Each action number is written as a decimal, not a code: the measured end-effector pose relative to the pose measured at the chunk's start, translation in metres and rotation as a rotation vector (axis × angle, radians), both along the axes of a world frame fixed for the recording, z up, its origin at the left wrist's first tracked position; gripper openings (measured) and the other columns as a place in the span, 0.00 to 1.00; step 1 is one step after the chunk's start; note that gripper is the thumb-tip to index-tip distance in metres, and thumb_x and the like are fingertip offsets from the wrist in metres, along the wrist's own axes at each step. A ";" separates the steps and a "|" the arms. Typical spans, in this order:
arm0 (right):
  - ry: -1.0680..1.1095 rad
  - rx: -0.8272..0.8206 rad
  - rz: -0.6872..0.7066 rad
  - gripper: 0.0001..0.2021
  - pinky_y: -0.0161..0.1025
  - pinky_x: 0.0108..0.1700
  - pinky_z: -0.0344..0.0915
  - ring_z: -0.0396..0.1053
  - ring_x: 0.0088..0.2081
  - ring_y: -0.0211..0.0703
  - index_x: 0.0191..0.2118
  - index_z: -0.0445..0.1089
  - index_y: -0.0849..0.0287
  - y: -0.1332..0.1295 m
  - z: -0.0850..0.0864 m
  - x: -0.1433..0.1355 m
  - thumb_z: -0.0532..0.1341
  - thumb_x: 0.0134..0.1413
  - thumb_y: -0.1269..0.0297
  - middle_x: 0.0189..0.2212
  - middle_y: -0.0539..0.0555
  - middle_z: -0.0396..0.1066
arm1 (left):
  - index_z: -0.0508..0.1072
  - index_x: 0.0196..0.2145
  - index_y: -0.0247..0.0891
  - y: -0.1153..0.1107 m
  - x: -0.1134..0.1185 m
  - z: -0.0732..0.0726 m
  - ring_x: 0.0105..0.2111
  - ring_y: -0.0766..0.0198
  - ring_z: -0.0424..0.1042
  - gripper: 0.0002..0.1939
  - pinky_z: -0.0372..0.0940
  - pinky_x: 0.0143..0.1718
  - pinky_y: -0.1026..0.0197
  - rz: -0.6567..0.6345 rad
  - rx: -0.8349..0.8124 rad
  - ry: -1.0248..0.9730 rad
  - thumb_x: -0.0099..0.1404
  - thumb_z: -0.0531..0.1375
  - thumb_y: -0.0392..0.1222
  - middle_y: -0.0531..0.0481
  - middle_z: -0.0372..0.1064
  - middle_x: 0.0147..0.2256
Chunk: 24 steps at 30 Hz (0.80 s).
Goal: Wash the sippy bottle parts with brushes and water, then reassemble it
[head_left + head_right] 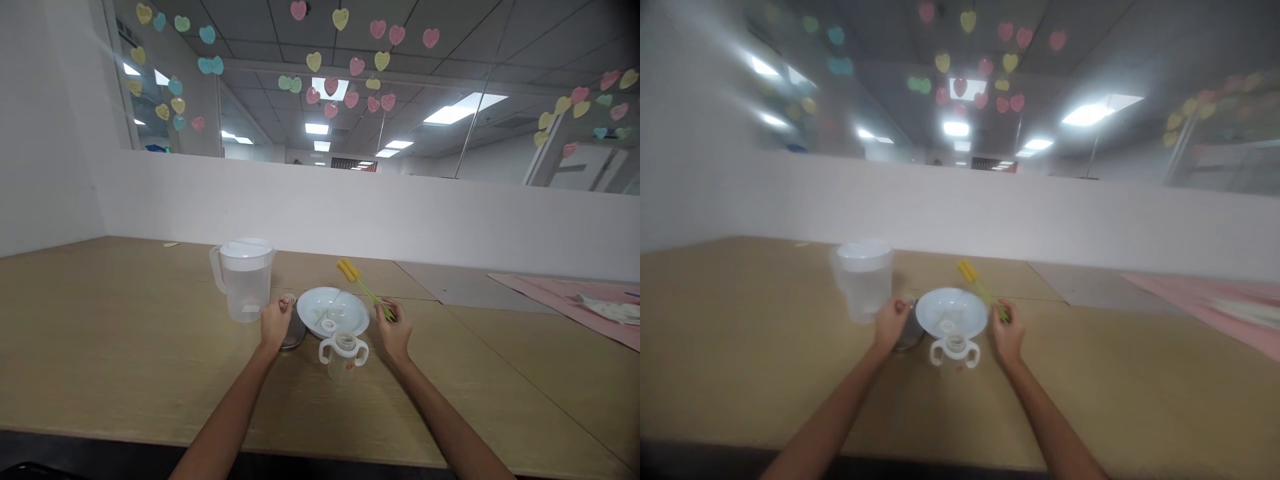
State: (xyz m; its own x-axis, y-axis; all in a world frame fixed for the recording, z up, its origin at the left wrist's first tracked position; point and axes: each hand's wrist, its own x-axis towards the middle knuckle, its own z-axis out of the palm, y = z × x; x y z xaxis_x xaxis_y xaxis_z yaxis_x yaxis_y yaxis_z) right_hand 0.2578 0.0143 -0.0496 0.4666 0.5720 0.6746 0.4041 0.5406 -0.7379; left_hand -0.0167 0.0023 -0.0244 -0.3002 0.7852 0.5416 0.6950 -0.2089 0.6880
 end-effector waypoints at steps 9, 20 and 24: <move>0.743 -0.027 0.034 0.20 0.31 0.16 0.54 0.58 0.16 0.32 0.25 0.59 0.58 0.008 0.017 0.016 0.66 0.35 0.49 0.16 0.45 0.63 | 0.69 0.33 0.35 0.001 -0.004 -0.003 0.32 0.60 0.70 0.09 0.56 0.30 0.63 0.094 -0.177 0.294 0.63 0.50 0.38 0.44 0.71 0.33; 0.507 0.050 -0.051 0.21 0.31 0.16 0.50 0.52 0.16 0.30 0.24 0.59 0.58 0.003 0.021 0.016 0.56 0.47 0.42 0.15 0.43 0.54 | 0.70 0.40 0.31 0.003 -0.004 -0.004 0.37 0.52 0.70 0.13 0.59 0.36 0.57 0.072 -0.309 0.583 0.64 0.49 0.38 0.35 0.71 0.35; 0.341 0.032 -0.036 0.23 0.31 0.19 0.51 0.52 0.18 0.30 0.23 0.60 0.59 -0.003 0.016 0.006 0.56 0.47 0.41 0.15 0.44 0.54 | 0.71 0.39 0.33 -0.001 -0.001 -0.001 0.39 0.54 0.68 0.16 0.59 0.41 0.55 0.065 -0.091 0.600 0.66 0.46 0.41 0.38 0.71 0.37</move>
